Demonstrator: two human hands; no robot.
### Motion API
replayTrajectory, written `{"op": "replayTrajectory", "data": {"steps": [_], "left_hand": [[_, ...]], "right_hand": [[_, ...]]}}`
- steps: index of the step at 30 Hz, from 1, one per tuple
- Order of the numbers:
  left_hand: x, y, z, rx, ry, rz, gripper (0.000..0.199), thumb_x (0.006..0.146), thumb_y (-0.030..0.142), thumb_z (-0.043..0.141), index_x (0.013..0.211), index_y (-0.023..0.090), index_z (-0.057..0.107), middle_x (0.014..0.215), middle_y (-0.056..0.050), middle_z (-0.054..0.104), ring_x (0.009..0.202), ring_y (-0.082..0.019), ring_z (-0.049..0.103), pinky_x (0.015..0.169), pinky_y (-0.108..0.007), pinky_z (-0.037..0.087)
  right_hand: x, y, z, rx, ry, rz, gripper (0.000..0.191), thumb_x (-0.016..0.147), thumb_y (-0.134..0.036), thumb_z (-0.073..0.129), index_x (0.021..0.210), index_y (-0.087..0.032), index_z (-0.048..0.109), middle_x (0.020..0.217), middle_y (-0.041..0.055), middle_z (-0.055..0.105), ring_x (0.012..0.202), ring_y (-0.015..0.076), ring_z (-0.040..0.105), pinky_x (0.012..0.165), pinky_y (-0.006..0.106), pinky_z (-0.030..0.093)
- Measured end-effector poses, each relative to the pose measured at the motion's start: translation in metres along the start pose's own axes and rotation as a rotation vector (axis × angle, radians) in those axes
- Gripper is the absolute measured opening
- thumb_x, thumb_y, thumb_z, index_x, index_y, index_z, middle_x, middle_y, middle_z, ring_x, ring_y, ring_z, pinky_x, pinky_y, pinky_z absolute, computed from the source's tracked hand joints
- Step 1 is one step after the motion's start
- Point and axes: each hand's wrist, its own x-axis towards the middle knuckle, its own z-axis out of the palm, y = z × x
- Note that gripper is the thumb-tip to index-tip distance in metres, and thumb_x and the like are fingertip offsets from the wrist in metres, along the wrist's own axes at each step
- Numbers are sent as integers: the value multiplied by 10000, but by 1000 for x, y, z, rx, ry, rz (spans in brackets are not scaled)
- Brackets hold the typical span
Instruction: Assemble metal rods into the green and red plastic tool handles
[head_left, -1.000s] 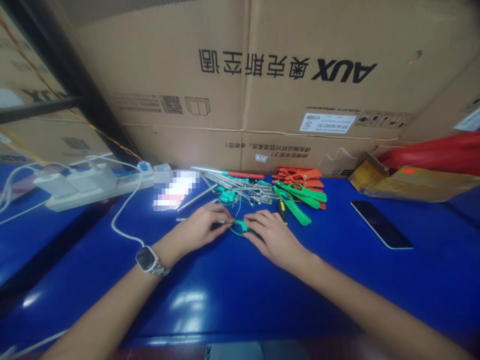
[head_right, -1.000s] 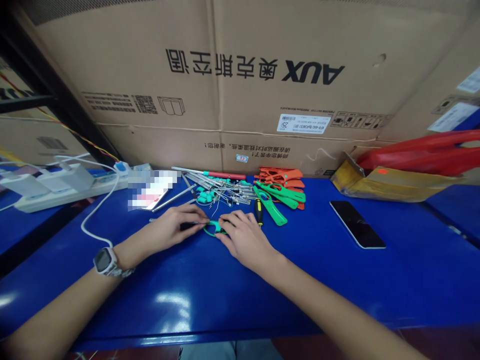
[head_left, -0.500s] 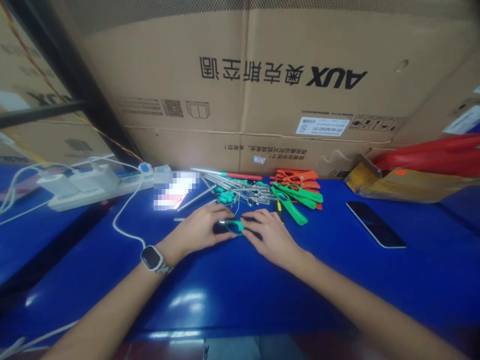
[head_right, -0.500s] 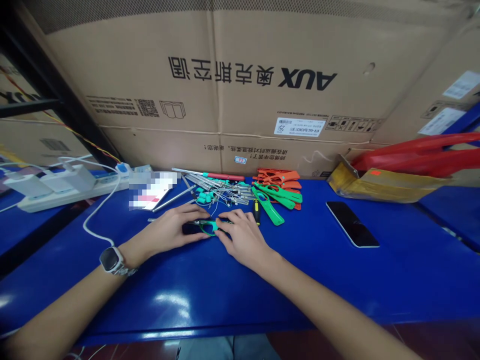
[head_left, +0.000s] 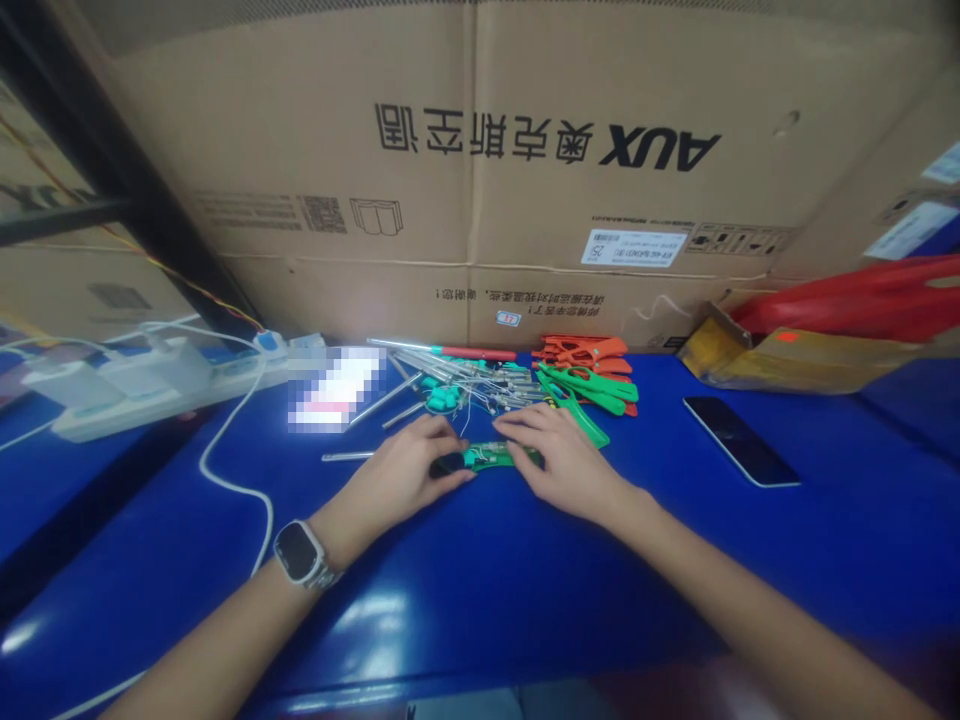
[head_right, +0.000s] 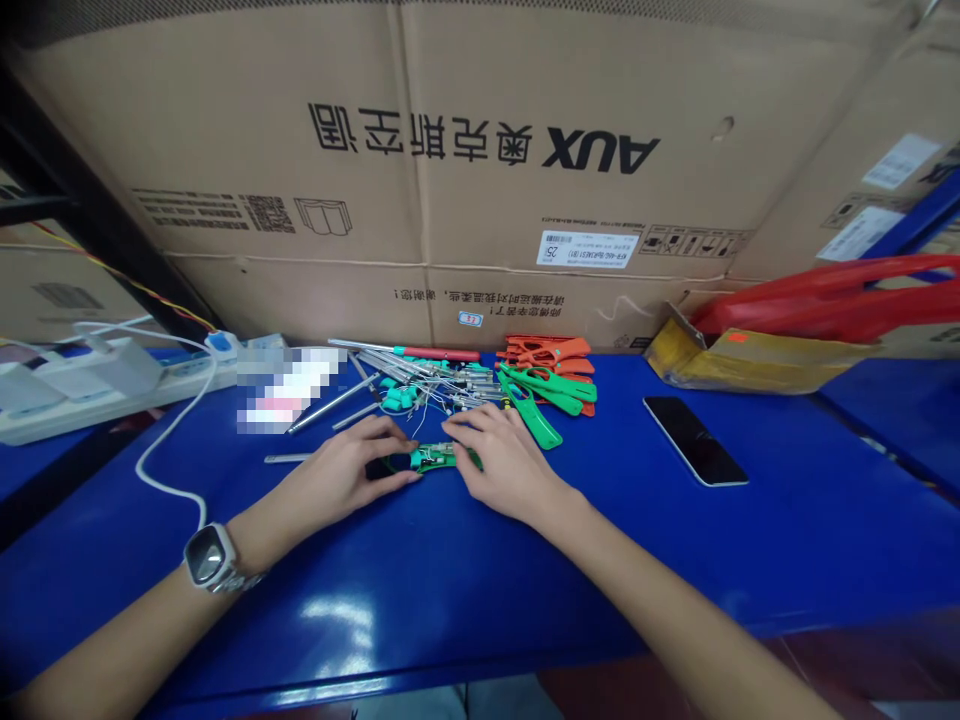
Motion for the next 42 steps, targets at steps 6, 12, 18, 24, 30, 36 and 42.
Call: {"op": "replayTrajectory", "data": {"steps": [6, 12, 18, 24, 30, 36, 42], "left_hand": [[2, 2, -3, 1, -19, -19, 299, 902, 388, 651, 1119, 193, 715, 1044, -77, 627, 966, -226, 622, 901, -386, 526], [0, 2, -4, 18, -12, -16, 290, 912, 391, 640, 1111, 192, 709, 1038, -71, 623, 955, -220, 616, 892, -380, 519], [1, 8, -4, 149, -30, 28, 341, 947, 416, 576, 1175, 176, 659, 1074, -87, 626, 1020, -255, 589, 894, -411, 495], [7, 25, 9, 324, -29, 151, 336, 1025, 285, 428, 1318, 213, 575, 1186, -91, 605, 1079, -249, 554, 892, -398, 456], [8, 33, 15, 412, -39, 136, 317, 1021, 209, 420, 1276, 187, 607, 1157, -93, 615, 1022, -234, 568, 846, -374, 449], [10, 33, 9, 438, -26, 155, 321, 1012, 246, 447, 1289, 190, 599, 1159, -96, 619, 1064, -252, 560, 867, -385, 437], [22, 32, 7, 386, -36, 150, 296, 1002, 196, 440, 1223, 187, 636, 1140, -99, 617, 1055, -254, 560, 853, -379, 441]], "right_hand": [[-4, 2, -7, -232, -104, -125, 295, 996, -233, 477, 1200, -225, 691, 1198, 75, 693, 1090, 257, 572, 857, 427, 364], [-7, -8, -12, -332, -155, -169, 362, 985, -252, 451, 1286, -164, 631, 1251, 115, 664, 1095, 280, 557, 893, 465, 336], [-10, -11, -11, -292, -152, -106, 429, 1017, -417, 422, 1316, -179, 616, 1255, 124, 654, 1124, 282, 551, 924, 457, 339], [-11, -9, -12, -239, -161, -84, 375, 1012, -412, 444, 1247, -223, 667, 1239, 111, 653, 1148, 279, 541, 939, 468, 357], [-15, 2, -8, -132, -117, -70, 373, 1011, -426, 438, 1290, -291, 644, 1394, 86, 563, 1369, 309, 357, 1040, 524, 339], [-16, 7, -6, -94, -118, -50, 418, 1007, -473, 419, 1344, -301, 597, 1475, 92, 494, 1423, 325, 285, 1069, 589, 302], [-16, 6, 0, -61, -45, -22, 397, 1009, -442, 434, 1321, -271, 610, 1427, 94, 534, 1372, 294, 348, 1075, 560, 302]]}}
